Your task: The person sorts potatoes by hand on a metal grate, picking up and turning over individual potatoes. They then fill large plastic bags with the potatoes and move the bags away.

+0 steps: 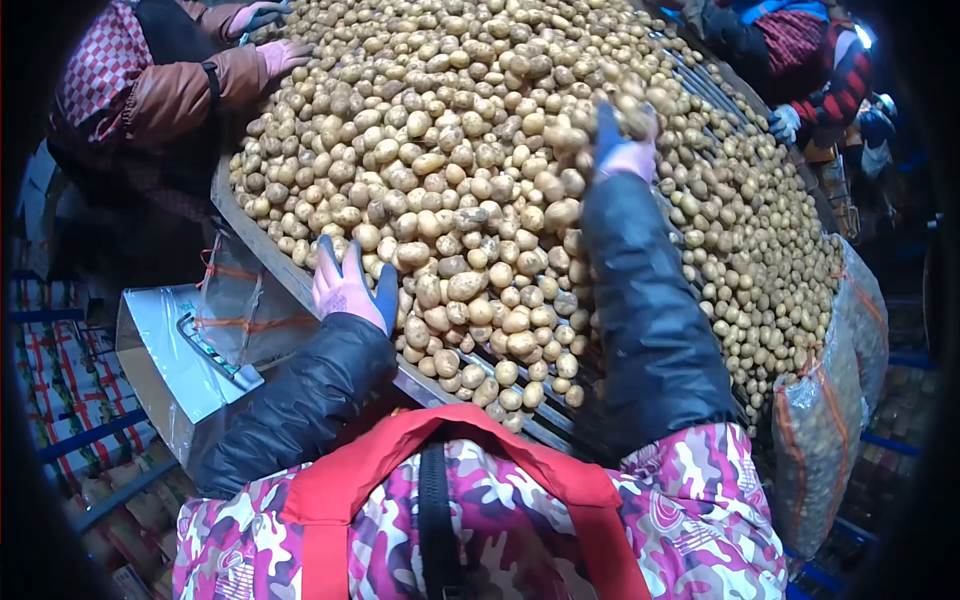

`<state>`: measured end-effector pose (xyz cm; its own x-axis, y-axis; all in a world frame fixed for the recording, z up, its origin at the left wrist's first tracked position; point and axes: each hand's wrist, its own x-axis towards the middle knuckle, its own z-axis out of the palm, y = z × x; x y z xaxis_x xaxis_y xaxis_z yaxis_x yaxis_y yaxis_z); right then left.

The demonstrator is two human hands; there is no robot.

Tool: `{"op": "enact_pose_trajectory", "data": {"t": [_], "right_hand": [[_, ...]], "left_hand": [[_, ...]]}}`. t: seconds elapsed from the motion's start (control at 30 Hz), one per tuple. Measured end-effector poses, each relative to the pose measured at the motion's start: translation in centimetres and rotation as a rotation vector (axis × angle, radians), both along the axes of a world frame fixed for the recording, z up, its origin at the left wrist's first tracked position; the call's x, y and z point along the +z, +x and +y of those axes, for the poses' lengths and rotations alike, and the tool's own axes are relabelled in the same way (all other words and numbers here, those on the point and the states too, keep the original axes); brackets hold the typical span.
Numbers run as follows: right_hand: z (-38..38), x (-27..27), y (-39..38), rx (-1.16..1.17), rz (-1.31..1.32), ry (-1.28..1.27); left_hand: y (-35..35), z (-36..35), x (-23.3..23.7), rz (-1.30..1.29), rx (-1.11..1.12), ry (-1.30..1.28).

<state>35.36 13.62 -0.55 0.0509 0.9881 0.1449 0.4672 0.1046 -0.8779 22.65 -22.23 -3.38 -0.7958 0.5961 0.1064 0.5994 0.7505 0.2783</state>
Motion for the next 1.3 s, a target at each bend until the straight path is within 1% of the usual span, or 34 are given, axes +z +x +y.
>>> {"op": "enact_pose_trajectory", "data": {"t": [0.03,0.13,0.17,0.2,0.23,0.3,0.33,0.4,0.43,0.47,0.5,0.53,0.6,0.67,0.73,0.77,0.8,0.83,0.87,0.9,0.93,0.97,1.0,1.03,1.13,1.2,1.23,1.27,1.3], "right_hand": [[-0.3,0.6,-2.5,0.052,-0.119,0.066],[-4.4,2.6,-9.3,0.445,0.065,-0.306],[-4.8,1.9,-11.4,0.355,-0.378,-0.097],[-6.1,1.6,-13.4,0.342,-0.522,-0.099],[-7.8,2.5,-14.2,0.389,-0.675,-0.066],[-9.2,4.1,-14.1,0.472,-0.65,-0.124],[-9.6,4.8,-13.6,0.532,-0.696,-0.132],[-10.7,3.6,-12.3,0.586,-0.591,-0.038],[-11.1,3.7,-11.2,0.737,-0.631,-0.07],[-12.0,3.2,-10.0,0.809,-0.619,-0.041],[-12.6,3.1,-8.3,0.903,-0.522,-0.055],[-13.5,2.4,-6.7,0.904,-0.462,-0.03],[-13.4,0.9,-2.7,0.987,-0.211,0.042],[-12.1,2.9,2.2,0.827,-0.387,0.235],[-7.9,2.8,7.1,0.596,-0.526,0.171],[-6.2,2.8,9.9,0.415,-0.463,0.171],[-4.8,4.0,12.2,0.309,-0.627,0.148],[-1.6,1.5,14.1,0.243,-0.791,0.144],[-0.6,3.0,15.5,0.272,-0.982,-0.069],[0.6,2.3,16.8,0.348,-1.1,-0.143],[1.5,1.2,17.2,0.371,-1.151,-0.097],[3.0,-0.2,16.8,0.388,-1.191,-0.123],[3.0,0.7,15.9,0.394,-1.179,-0.193],[3.9,-0.3,15.7,0.363,-1.113,-0.193],[3.8,1.1,15.1,0.449,-1.128,-0.156],[2.9,0.5,15.7,0.356,-0.99,-0.175],[2.4,0.3,15.8,0.362,-1.016,-0.121],[2.4,-0.5,16.4,0.349,-0.976,-0.145],[1.6,-0.5,16.5,0.334,-1.026,-0.202]], "left_hand": [[0.0,0.0,-0.2,0.003,0.005,-0.006],[-0.2,-0.2,-0.2,0.016,-0.015,0.006],[-0.1,-0.2,-0.4,0.03,-0.019,0.033],[-0.1,-0.1,-0.2,0.016,-0.02,0.041],[-0.2,-0.1,-0.3,0.019,-0.022,0.048],[-0.2,-0.1,-0.3,-0.007,-0.007,0.03],[-0.3,-0.1,-0.4,-0.004,-0.003,0.026],[-0.5,-0.1,-0.8,-0.007,0.012,0.015],[-0.5,-0.1,-1.0,0.022,0.024,0.008],[-0.6,-0.1,-1.2,0.031,0.025,0.011],[-0.7,-0.1,-1.4,0.033,0.02,0.014],[-0.8,-0.2,-1.5,0.036,0.016,0.015],[-0.9,-0.1,-1.6,0.026,0.029,-0.001],[-0.7,-0.1,-1.4,0.024,0.036,-0.002],[-0.6,0.2,-1.1,0.018,0.046,-0.01],[-0.5,0.1,-1.0,0.005,0.059,-0.027],[-0.5,0.1,-1.1,0.013,0.063,-0.034],[-0.6,0.2,-1.3,0.014,0.062,-0.039],[-0.8,0.0,-1.5,0.017,0.07,-0.046],[-0.8,-0.1,-1.7,0.02,0.069,-0.03],[-0.8,-0.1,-1.8,0.021,0.076,-0.039],[-0.8,0.0,-1.8,0.02,0.075,-0.036],[-0.7,-0.1,-1.6,0.016,0.074,-0.037],[-0.4,0.0,-1.1,-0.007,0.09,-0.032],[0.2,0.3,0.0,-0.047,0.104,-0.005],[0.0,0.2,-0.2,-0.037,0.089,0.028],[0.1,0.2,-0.2,-0.026,0.088,0.044],[0.0,0.2,-0.5,-0.008,0.089,0.049],[0.0,0.2,-0.4,-0.013,0.096,0.032]]}}
